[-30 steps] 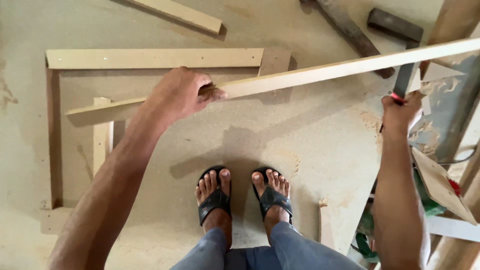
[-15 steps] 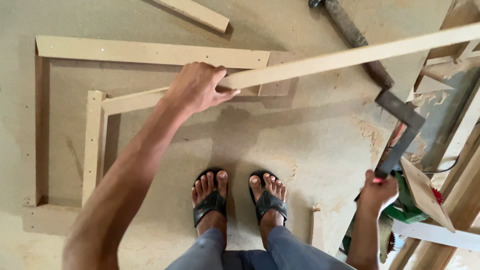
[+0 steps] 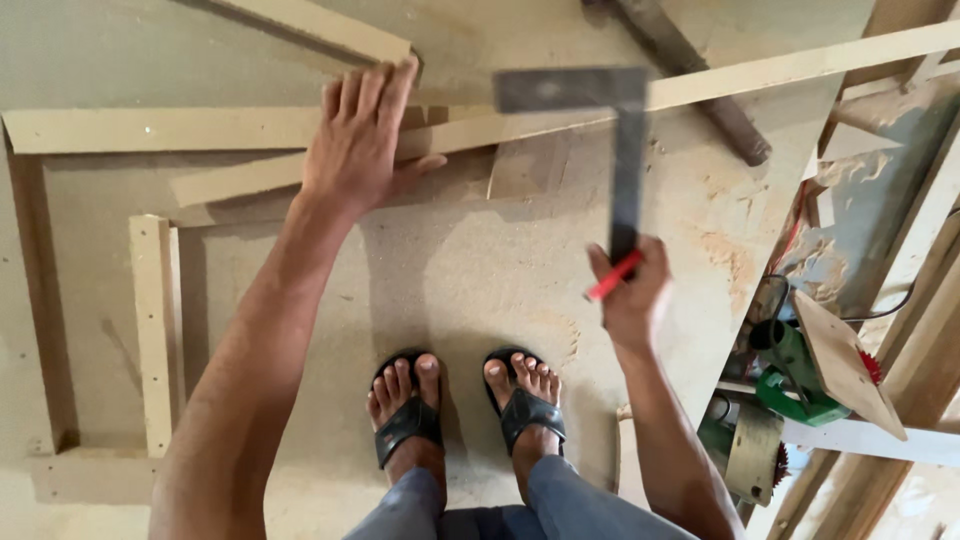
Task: The person marks and cuts thin wooden strips on a workshop floor using a pencil, a square, and a circular saw.
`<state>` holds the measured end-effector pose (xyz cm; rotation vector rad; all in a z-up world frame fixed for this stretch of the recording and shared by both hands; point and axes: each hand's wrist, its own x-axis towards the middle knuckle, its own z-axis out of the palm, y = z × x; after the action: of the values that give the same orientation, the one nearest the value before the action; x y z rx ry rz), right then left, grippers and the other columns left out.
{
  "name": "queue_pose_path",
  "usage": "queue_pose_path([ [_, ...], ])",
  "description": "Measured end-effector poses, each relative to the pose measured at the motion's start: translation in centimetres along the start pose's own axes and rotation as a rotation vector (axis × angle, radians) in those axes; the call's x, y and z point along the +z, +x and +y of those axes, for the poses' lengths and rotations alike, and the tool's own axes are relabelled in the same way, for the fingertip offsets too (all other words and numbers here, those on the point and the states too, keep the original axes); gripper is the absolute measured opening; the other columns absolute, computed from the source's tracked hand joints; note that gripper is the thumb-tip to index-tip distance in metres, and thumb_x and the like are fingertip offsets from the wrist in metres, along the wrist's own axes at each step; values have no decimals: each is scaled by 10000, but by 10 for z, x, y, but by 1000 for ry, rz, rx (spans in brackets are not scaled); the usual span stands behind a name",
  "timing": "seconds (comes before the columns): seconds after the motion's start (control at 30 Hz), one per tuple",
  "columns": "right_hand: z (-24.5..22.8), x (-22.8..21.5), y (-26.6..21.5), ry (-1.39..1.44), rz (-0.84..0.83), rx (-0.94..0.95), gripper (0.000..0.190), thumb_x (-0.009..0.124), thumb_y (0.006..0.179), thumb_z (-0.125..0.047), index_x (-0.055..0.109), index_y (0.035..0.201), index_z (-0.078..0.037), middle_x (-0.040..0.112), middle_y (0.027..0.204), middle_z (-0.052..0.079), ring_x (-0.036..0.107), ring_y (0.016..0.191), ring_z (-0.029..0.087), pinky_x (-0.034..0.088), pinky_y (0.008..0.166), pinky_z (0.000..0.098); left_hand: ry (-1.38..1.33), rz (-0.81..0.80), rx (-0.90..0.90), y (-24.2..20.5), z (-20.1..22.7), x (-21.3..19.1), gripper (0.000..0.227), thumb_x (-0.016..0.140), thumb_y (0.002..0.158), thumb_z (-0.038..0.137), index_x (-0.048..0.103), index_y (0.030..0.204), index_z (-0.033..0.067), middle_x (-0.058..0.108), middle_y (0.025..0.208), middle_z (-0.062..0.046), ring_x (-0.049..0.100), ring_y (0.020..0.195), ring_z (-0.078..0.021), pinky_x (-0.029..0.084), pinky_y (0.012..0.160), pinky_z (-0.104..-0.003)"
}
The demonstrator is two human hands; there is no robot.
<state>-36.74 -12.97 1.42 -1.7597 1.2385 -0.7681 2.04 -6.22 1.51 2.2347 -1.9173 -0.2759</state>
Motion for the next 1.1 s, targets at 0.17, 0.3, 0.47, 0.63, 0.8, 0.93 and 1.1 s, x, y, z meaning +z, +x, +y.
queue_pose_path([
  [0.17,-42,58,9,-211,-127,31,363,853,914,-175,562,1090,-47,677,789,35,647,634,125,524,502,283,-75,152,70,2,2,-4,1282,771,820,741,92,1656,45,362,1596,-213,371,1467,-405,341,1229,-553],
  [0.3,-63,83,-9,-223,-161,85,395,858,883,-186,560,1099,-41,689,733,66,668,593,158,538,519,325,18,132,72,0,3,-4,1158,797,841,662,189,1635,77,388,1562,-242,400,1398,-409,361,1148,-547],
  [0.47,-70,91,-18,-175,-170,57,404,842,892,-190,548,1119,-32,655,697,92,636,554,211,522,540,356,-81,52,58,-1,2,-8,974,806,922,609,370,1593,54,487,1484,-151,471,1351,-346,387,1190,-522],
  [0.63,-68,88,-19,-163,-195,70,390,843,900,-174,558,1123,-29,657,717,108,623,574,224,517,554,359,8,18,43,3,5,-5,1008,789,849,669,413,1554,53,517,1386,-158,495,1240,-346,413,1098,-488],
  [0.8,-69,88,-18,-123,-218,70,396,818,907,-181,535,1127,-14,656,721,93,632,571,188,518,534,331,32,-20,14,0,2,-1,972,750,910,685,405,1583,76,497,1356,-163,496,1246,-360,436,1112,-492],
  [0.93,-69,84,-17,-99,-182,-1,327,796,936,-155,565,1127,-23,658,743,100,628,596,187,524,565,335,96,49,80,-2,-2,6,1002,718,926,715,372,1614,75,476,1353,-203,499,1252,-372,455,1103,-501],
  [1.1,-71,80,-15,-99,-221,28,312,788,952,-179,556,1099,-30,653,704,77,630,567,162,516,536,321,107,68,109,-1,-4,10,994,711,952,708,376,1628,61,483,1366,-209,509,1260,-375,459,1112,-504],
])
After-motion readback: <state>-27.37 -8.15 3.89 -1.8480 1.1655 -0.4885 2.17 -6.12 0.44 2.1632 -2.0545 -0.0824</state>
